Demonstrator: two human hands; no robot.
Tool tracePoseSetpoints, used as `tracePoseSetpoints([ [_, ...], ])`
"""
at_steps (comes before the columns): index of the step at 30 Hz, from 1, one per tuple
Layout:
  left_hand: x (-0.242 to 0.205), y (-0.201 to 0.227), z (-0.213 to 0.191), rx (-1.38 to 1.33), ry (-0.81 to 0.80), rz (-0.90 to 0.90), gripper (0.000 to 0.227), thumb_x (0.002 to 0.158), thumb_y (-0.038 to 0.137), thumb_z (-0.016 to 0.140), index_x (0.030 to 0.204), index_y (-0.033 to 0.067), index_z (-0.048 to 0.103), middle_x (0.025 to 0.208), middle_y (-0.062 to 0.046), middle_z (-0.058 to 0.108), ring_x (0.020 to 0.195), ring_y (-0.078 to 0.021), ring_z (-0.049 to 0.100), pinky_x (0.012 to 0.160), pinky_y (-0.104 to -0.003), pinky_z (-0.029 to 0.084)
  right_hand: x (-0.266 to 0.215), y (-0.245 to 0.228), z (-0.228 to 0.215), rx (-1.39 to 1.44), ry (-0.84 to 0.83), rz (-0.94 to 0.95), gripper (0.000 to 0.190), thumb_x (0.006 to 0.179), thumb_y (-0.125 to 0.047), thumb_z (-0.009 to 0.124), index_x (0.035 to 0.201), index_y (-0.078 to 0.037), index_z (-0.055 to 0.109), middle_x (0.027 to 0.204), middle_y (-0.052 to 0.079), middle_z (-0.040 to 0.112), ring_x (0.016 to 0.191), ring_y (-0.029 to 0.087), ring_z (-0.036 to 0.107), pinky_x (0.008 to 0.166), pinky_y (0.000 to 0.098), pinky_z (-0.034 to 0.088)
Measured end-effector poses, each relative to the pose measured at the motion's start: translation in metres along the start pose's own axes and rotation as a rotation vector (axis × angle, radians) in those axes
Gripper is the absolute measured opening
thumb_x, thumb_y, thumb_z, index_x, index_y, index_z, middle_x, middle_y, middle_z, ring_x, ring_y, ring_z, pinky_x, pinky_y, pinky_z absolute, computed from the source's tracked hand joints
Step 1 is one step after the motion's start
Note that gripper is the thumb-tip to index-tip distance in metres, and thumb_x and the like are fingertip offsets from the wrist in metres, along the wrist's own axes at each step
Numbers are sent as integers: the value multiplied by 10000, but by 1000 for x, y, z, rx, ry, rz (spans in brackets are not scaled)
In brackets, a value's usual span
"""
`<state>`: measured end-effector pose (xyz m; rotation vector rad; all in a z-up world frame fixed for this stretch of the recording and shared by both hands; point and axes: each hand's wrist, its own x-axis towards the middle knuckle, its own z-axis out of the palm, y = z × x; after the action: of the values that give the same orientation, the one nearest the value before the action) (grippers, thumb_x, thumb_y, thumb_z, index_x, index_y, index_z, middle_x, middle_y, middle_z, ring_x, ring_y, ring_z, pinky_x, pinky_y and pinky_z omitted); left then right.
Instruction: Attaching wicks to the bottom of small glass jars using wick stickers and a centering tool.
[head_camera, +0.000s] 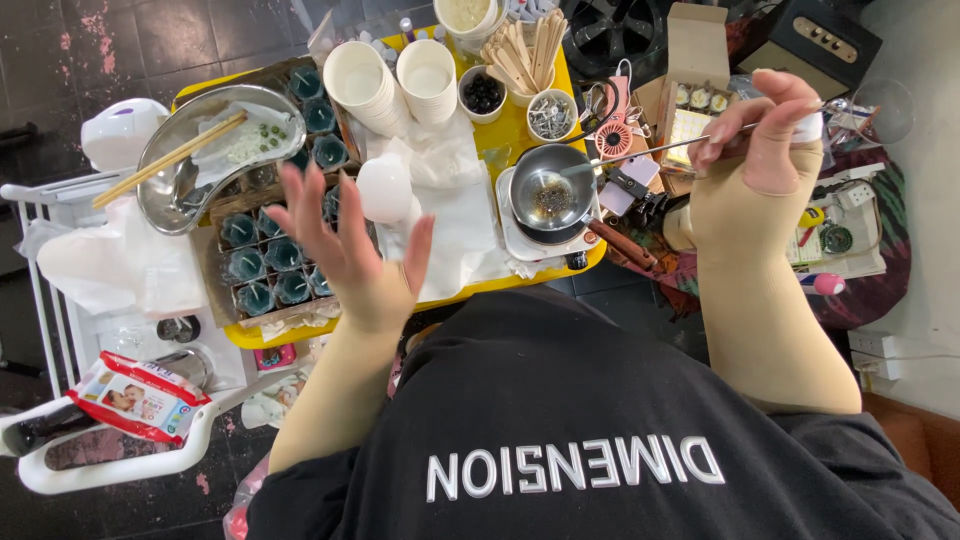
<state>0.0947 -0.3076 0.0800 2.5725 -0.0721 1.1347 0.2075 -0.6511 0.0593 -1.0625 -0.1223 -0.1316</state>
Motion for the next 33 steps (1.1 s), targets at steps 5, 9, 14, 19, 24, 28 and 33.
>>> tracePoseSetpoints([
  [5, -1, 27, 2, -189, -4, 241, 384, 942, 245, 857, 1276, 142, 700, 1338, -71, 500, 1338, -349, 460, 1187, -448, 391, 6, 8, -3, -27, -92, -30, 424, 1168, -469, 615, 1281, -62, 591, 836, 62, 537, 680, 137, 464, 644, 261, 364],
  [9, 26, 60, 28, -640, -422, 80, 261, 966, 178, 802, 1210, 105, 743, 1218, -80, 632, 1224, -288, 614, 1079, -393, 493, 14, 6, 5, -97, -245, 2, 426, 1143, -449, 630, 1264, -44, 577, 826, 69, 566, 730, 134, 518, 669, 247, 385],
  [14, 38, 60, 100, -703, -495, -19, 205, 914, 242, 826, 1106, 190, 777, 1186, -26, 658, 1156, -270, 629, 1020, -410, 498, 29, 9, 19, -214, -328, 60, 459, 1165, -421, 586, 1251, 30, 588, 858, 72, 595, 741, 120, 539, 696, 243, 418],
  [19, 38, 72, 133, -626, -456, -8, 212, 818, 283, 855, 1015, 229, 799, 1139, 25, 662, 1131, -264, 603, 987, -443, 424, 44, 6, 37, -310, -438, 84, 434, 1163, -400, 536, 1254, 18, 611, 874, 48, 596, 721, 95, 543, 655, 238, 456],
  [24, 32, 74, 146, -554, -352, -49, 137, 824, 294, 868, 908, 232, 779, 1113, 106, 660, 1173, -185, 588, 983, -408, 371, 50, 18, 34, -381, -506, 166, 385, 1188, -346, 489, 1209, 4, 647, 867, 19, 587, 760, 74, 521, 663, 230, 420],
  [28, 29, 66, 150, -537, -466, -65, 93, 796, 284, 866, 833, 242, 791, 1069, 123, 662, 1163, -178, 588, 943, -424, 339, 56, 21, 36, -426, -489, 185, 372, 1183, -319, 471, 1167, 1, 660, 814, 9, 588, 687, 62, 486, 616, 223, 400],
  [33, 21, 61, 154, -581, -553, -102, 104, 770, 296, 882, 800, 238, 801, 1016, 131, 695, 1297, -212, 528, 986, -462, 302, 62, 18, 43, -391, -436, 205, 433, 1144, -405, 484, 1164, -8, 657, 756, 5, 594, 623, 57, 508, 555, 227, 396],
])
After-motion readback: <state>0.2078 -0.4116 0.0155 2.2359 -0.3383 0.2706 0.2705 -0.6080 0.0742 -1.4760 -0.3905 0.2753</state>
